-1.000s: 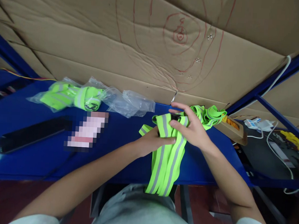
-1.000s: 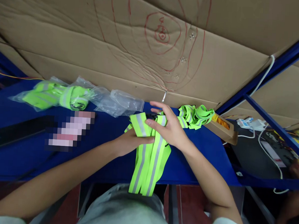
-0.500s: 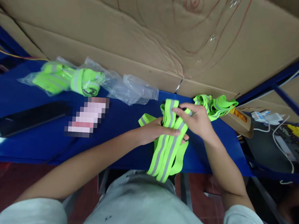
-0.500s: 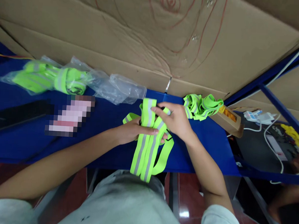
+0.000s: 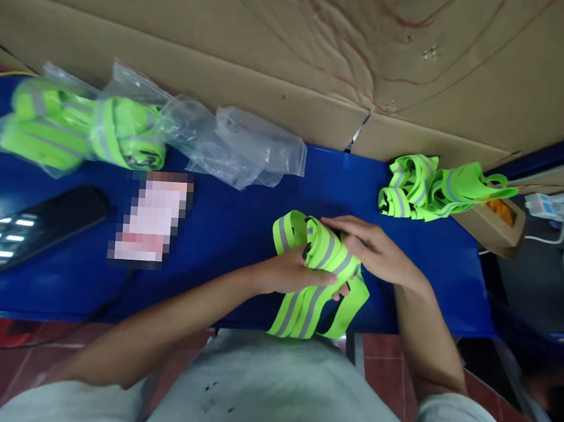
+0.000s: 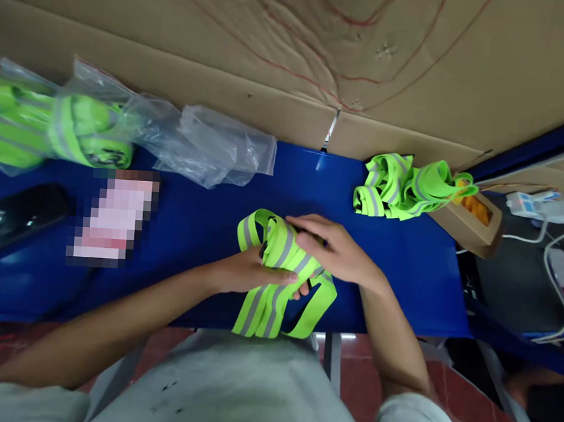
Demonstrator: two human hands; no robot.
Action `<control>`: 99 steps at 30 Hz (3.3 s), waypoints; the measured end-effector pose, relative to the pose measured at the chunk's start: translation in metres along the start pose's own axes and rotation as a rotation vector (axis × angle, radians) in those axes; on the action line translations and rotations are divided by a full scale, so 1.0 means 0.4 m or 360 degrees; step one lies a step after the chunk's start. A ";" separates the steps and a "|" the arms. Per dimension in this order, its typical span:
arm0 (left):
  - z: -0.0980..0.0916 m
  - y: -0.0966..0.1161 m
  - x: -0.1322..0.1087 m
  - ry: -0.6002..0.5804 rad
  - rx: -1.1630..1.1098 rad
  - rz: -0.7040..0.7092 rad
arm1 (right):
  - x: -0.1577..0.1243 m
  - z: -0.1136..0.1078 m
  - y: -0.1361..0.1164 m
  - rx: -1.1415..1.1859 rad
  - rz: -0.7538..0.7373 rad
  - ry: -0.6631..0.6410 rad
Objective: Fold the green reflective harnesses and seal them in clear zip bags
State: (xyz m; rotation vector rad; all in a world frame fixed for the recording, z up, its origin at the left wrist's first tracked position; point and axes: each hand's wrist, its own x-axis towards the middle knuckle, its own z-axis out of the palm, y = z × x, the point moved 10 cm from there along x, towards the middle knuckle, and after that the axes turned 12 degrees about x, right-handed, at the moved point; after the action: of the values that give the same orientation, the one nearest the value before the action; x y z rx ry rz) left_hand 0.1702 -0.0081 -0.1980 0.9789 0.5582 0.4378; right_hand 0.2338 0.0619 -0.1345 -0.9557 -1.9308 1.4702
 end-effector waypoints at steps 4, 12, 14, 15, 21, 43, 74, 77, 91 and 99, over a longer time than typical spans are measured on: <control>0.014 0.019 -0.012 -0.0143 -0.0088 -0.0048 | -0.009 0.019 0.004 -0.0024 0.0116 -0.0052; 0.012 0.046 -0.020 -0.0552 -0.0197 -0.0082 | -0.004 0.046 0.068 0.0420 0.0423 -0.0284; -0.013 0.020 -0.019 -0.0368 -0.0011 -0.0031 | 0.001 0.066 0.079 0.0348 0.0410 -0.0398; -0.024 0.007 -0.021 -0.0262 0.0114 0.0005 | 0.003 0.077 0.079 0.0290 0.0375 -0.0452; -0.041 0.011 -0.023 0.0057 0.0410 0.0286 | 0.020 0.084 0.055 0.0191 0.0163 -0.0408; -0.118 0.196 -0.064 0.0141 0.1117 0.0256 | 0.130 -0.054 -0.101 0.0408 0.0146 0.0253; -0.067 0.073 -0.011 0.0015 0.0152 -0.0036 | 0.115 -0.108 -0.105 -0.0097 0.0152 0.0302; -0.072 0.102 -0.027 0.0004 0.0473 0.0032 | 0.104 -0.127 -0.074 0.0204 0.0375 0.0256; -0.112 0.160 -0.055 0.0347 0.0714 0.0234 | 0.147 0.024 -0.038 0.0113 0.0147 -0.0313; -0.057 0.061 -0.018 -0.0100 -0.0670 -0.0103 | 0.156 -0.011 -0.061 -0.0222 0.0002 -0.0080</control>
State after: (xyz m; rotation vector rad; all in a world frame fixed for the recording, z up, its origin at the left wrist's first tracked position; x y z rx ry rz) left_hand 0.1481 0.0145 -0.1850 0.5678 0.4170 0.4429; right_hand 0.1937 0.1098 -0.1104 -0.9890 -2.0923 1.3868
